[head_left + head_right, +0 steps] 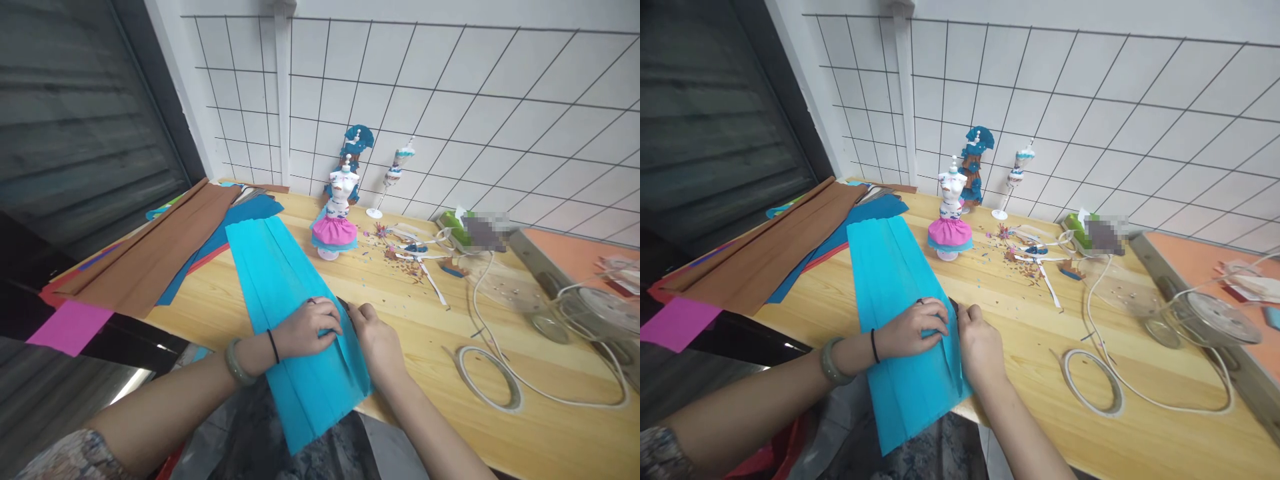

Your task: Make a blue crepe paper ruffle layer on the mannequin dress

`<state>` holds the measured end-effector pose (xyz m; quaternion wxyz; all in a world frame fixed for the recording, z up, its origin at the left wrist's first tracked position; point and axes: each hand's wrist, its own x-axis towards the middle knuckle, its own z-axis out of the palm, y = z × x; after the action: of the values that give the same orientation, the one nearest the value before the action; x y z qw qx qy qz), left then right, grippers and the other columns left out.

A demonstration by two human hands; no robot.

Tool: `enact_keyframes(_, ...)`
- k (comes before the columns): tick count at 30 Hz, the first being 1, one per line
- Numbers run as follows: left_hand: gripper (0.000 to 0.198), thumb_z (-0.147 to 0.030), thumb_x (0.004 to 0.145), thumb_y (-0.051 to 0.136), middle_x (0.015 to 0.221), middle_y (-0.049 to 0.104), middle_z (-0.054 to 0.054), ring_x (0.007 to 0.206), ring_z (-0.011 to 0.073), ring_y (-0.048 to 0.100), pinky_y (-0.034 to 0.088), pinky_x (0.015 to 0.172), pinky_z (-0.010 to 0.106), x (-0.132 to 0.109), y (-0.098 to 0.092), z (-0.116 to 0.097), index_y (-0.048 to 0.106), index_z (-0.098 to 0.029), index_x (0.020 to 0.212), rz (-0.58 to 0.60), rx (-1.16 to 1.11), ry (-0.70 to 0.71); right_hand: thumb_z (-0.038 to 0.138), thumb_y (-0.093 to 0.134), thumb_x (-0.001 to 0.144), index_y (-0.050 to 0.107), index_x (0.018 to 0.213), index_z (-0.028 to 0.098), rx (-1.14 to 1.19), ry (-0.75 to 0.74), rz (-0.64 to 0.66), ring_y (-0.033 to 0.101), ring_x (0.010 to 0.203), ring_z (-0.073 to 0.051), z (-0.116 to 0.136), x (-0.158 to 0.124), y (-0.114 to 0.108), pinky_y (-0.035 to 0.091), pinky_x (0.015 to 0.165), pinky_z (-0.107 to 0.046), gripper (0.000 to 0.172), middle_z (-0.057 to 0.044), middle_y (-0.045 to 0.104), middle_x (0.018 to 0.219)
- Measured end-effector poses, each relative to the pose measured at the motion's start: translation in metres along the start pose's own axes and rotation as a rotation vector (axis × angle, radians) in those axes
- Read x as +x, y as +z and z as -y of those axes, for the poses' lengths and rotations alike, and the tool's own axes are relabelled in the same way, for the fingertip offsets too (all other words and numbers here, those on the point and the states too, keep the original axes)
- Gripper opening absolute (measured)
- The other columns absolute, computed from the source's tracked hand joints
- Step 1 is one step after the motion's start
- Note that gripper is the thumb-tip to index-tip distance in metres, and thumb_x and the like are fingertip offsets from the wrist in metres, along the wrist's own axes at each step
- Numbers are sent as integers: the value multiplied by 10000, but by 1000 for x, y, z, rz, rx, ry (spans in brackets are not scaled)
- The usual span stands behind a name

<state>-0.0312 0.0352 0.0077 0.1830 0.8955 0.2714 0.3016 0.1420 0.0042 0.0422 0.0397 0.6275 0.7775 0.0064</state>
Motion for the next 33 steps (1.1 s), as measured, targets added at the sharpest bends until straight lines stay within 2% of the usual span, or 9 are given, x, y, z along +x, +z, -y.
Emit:
enact_keyframes(8, 121, -130, 796, 585, 927, 668, 35, 989, 171, 585, 390, 931, 339, 2, 0, -1, 680, -203, 811, 25, 17, -4, 194, 442, 931, 506, 1283, 265, 6, 5, 11, 643, 646, -128, 0, 1, 1, 373, 512, -227, 364, -38, 605, 981)
enact_keyframes(19, 133, -137, 802, 565, 923, 671, 49, 977, 179, 593, 408, 922, 348, 2, 0, -1, 683, -200, 802, 13, -3, -7, 154, 434, 925, 505, 1296, 215, 1, -9, 10, 658, 695, -154, 1, 4, 1, 407, 557, -243, 383, -65, 604, 1037)
enact_keyframes(27, 120, -125, 793, 586, 938, 670, 38, 971, 168, 596, 397, 929, 335, 0, 2, 1, 681, -198, 811, -7, -12, 10, 190, 422, 950, 510, 1290, 229, 4, -3, -7, 661, 690, -159, 1, 4, 3, 404, 548, -250, 354, -50, 600, 1018)
enact_keyframes(33, 112, -121, 786, 590, 901, 667, 41, 966, 173, 595, 400, 923, 330, 2, 0, -2, 679, -189, 786, -28, -10, 23, 306, 366, 987, 507, 1279, 206, -7, 3, -27, 667, 710, -153, 4, 12, 2, 413, 543, -245, 340, -65, 592, 1012)
